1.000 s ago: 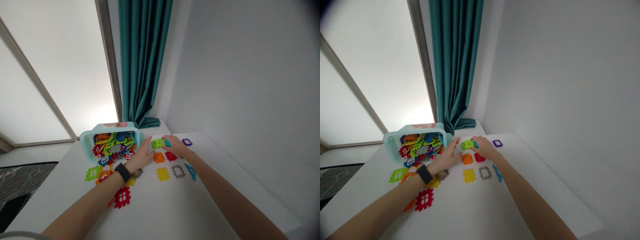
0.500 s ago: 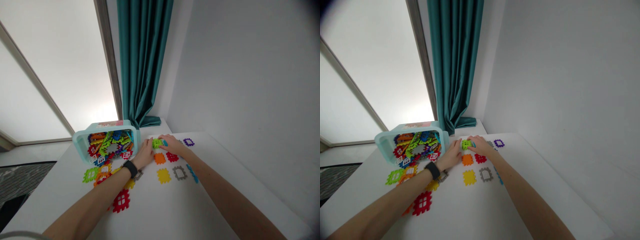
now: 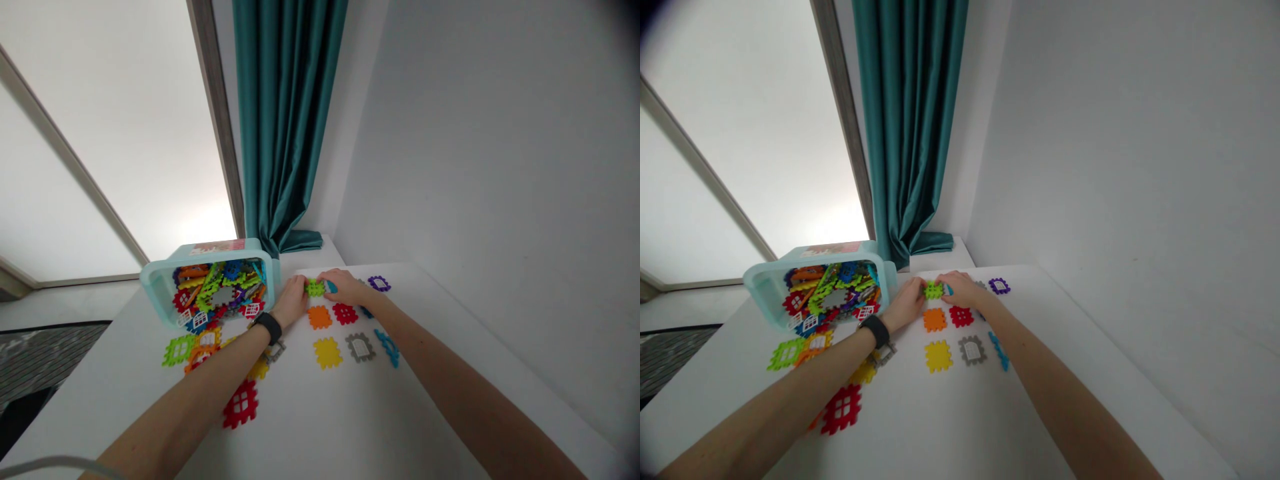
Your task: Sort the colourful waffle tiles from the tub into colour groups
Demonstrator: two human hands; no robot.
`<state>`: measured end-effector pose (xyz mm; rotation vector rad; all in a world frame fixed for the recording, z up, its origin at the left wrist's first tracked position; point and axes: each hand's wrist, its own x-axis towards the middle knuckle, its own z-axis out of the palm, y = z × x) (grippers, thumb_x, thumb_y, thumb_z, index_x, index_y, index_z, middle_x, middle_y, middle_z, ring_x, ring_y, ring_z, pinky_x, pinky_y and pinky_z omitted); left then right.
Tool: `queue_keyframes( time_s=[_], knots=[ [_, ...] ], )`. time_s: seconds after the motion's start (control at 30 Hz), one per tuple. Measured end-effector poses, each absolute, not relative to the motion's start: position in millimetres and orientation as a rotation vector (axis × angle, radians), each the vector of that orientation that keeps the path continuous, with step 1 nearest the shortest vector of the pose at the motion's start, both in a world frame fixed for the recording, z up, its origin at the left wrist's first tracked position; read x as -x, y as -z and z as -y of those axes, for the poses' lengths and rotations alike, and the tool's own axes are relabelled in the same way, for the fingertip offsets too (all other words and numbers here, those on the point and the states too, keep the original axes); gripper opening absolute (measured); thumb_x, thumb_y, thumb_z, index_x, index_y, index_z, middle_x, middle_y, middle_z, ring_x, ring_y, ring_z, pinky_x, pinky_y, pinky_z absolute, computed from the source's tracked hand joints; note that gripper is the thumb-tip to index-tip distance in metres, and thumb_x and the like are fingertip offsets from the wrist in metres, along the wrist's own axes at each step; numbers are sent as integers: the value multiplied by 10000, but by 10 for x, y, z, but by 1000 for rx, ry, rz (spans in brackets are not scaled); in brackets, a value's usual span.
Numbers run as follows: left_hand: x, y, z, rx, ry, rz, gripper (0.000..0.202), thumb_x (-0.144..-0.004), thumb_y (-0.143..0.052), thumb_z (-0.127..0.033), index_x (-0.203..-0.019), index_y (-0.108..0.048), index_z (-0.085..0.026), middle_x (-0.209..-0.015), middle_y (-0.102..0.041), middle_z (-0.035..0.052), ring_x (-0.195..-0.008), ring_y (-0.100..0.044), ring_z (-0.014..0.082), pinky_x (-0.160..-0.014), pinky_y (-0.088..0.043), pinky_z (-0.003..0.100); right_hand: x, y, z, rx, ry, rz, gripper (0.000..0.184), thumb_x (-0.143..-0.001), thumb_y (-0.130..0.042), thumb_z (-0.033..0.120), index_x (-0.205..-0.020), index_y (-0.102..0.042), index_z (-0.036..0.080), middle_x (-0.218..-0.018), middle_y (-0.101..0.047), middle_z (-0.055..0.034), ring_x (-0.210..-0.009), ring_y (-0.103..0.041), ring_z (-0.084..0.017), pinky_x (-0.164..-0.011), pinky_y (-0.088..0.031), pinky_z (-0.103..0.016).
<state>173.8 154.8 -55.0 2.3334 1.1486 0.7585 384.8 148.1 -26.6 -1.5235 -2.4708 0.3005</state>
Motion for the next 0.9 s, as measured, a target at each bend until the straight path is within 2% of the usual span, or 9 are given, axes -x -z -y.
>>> queue_keyframes(
  time_s=[0.3,0.6,0.77,0.9],
  knots=[
    [-1749,539,-1571,-2340,-778,-1183,276,-794,-497,40,-949,-539,-184,-1019,-624,86,-1028,-573,231,-943,-463,392,-3816,190,-1576,1513,-318,2539,295,-798,-710,225,-1087,-655,254,-1183,-707,-56,-1137,-622,-263,-1006,-432,-395],
    [-1752,514,-1570,-2354,-767,-1226,261,-792,-518,23,-924,-544,-201,-975,-636,71,-997,-597,234,-914,-481,376,-3761,194,-1617,1525,-310,2549,308,-774,-727,193,-1059,-616,235,-1112,-714,-64,-1046,-648,-269,-941,-449,-366],
    [-1768,532,-1567,-2350,-784,-1238,242,-789,-521,9,-921,-546,-192,-960,-637,79,-986,-595,242,-909,-481,376,-3765,189,-1609,1536,-325,2532,372,-787,-726,211,-1128,-577,227,-1133,-712,-80,-1035,-661,-270,-907,-462,-355],
    [-1770,546,-1563,-2339,-796,-1233,242,-787,-528,-7,-944,-551,-190,-959,-639,77,-983,-594,241,-911,-477,379,-3767,205,-1611,1517,-348,2519,508,-783,-733,194,-1246,-528,221,-1224,-690,-98,-1132,-640,-273,-956,-448,-360]
  ],
)
